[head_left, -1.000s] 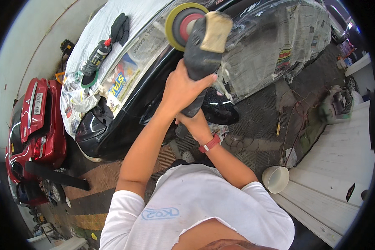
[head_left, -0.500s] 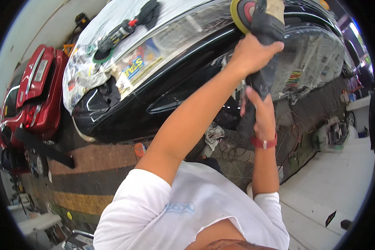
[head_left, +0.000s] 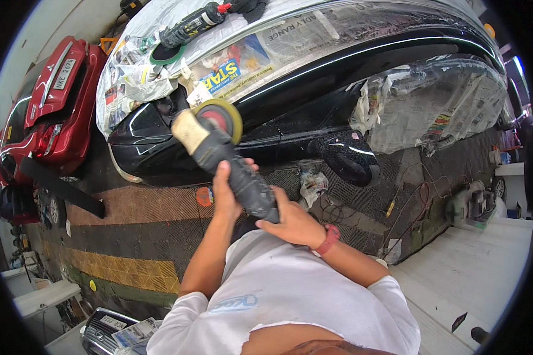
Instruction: The person applies a liquid from a bottle onto the hood of a black car and then uses a rotary polisher to buff the surface. The person moves the polisher across the hood, which is partially covered with newspaper.
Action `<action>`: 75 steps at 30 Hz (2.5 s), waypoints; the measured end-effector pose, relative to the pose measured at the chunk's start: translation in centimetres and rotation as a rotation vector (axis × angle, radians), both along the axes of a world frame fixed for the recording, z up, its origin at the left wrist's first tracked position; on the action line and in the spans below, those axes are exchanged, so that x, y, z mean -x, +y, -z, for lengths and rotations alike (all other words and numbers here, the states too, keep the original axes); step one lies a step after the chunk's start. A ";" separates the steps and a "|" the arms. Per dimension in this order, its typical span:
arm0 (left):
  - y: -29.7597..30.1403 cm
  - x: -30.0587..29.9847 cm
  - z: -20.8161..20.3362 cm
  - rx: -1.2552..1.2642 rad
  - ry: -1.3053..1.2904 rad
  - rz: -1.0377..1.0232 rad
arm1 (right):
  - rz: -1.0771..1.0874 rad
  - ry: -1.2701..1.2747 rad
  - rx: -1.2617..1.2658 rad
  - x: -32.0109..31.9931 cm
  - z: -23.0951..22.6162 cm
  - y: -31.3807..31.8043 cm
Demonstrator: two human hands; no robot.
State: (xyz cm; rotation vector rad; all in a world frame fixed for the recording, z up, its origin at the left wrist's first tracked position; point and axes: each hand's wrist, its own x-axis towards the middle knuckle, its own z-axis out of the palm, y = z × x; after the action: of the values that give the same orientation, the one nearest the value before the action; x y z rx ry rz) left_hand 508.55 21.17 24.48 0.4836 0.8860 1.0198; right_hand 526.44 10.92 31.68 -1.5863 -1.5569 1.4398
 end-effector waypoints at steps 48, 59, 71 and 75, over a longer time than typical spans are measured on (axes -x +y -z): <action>-1.1 0.6 4.4 -0.174 0.199 0.151 | 0.015 0.131 -0.225 -1.6 14.2 -0.6; -2.6 -3.0 5.4 -0.250 0.530 0.353 | 0.308 0.285 -0.180 -0.9 21.9 -1.4; 5.9 -28.5 -18.2 -1.054 0.718 0.509 | 0.720 0.790 -0.350 -14.1 1.1 4.7; 9.6 -36.9 -22.8 -1.167 0.641 0.541 | 0.730 0.866 -0.509 -21.1 -4.2 7.8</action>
State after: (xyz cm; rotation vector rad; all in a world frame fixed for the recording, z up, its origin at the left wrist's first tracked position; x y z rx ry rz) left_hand 545.50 30.80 47.30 2.0002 0.5503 0.7854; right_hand 547.49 18.68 35.86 -0.8647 -0.6377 0.9728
